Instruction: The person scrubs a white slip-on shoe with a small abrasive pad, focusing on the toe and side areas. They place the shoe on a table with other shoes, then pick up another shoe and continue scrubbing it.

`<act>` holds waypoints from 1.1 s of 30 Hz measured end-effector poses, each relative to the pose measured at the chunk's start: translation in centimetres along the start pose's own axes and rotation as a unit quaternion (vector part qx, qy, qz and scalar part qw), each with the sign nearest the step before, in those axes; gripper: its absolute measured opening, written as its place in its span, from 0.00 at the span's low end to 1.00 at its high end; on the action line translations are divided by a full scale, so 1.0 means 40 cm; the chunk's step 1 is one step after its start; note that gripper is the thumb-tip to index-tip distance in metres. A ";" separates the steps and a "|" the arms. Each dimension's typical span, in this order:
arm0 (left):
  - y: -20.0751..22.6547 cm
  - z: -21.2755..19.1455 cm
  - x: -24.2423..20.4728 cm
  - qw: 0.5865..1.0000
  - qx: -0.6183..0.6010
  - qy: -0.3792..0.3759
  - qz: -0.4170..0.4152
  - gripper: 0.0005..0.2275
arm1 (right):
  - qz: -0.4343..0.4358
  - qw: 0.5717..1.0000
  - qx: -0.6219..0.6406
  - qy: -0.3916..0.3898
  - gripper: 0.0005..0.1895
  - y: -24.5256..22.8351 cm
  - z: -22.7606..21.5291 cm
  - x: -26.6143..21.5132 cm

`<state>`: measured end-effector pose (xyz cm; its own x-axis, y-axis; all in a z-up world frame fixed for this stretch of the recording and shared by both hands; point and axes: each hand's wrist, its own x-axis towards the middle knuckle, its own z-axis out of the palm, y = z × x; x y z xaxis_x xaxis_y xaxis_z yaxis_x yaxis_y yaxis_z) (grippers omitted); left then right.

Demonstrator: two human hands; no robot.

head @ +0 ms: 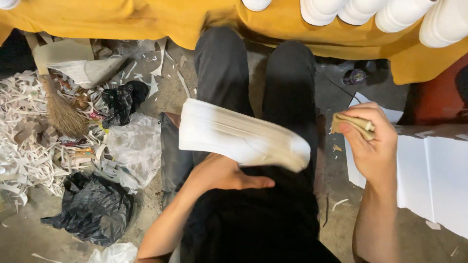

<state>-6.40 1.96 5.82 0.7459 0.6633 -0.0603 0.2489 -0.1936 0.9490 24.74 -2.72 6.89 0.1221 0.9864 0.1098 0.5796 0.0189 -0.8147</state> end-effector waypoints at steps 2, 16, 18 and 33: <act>0.002 -0.032 -0.011 0.995 -0.057 -0.075 0.024 0.32 | 0.005 0.999 0.025 -0.036 0.08 0.000 0.030 -0.017; -0.200 -0.100 -0.118 0.947 -0.142 -0.240 -0.157 0.23 | -0.274 0.944 0.166 -0.078 0.09 -0.128 0.360 -0.078; -0.122 -0.092 -0.128 0.954 -0.233 -0.078 -0.172 0.35 | -0.328 0.934 0.130 -0.050 0.07 -0.130 0.392 -0.078; -0.198 -0.044 -0.174 0.954 -0.265 -0.083 -0.114 0.46 | -0.422 0.892 0.097 -0.128 0.15 -0.065 0.414 0.025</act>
<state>-14.67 0.15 -0.72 0.8085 0.5123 -0.2896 0.1015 0.3634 0.9261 10.02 0.93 -0.31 -0.4938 0.6112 0.6186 0.2238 0.7767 -0.5887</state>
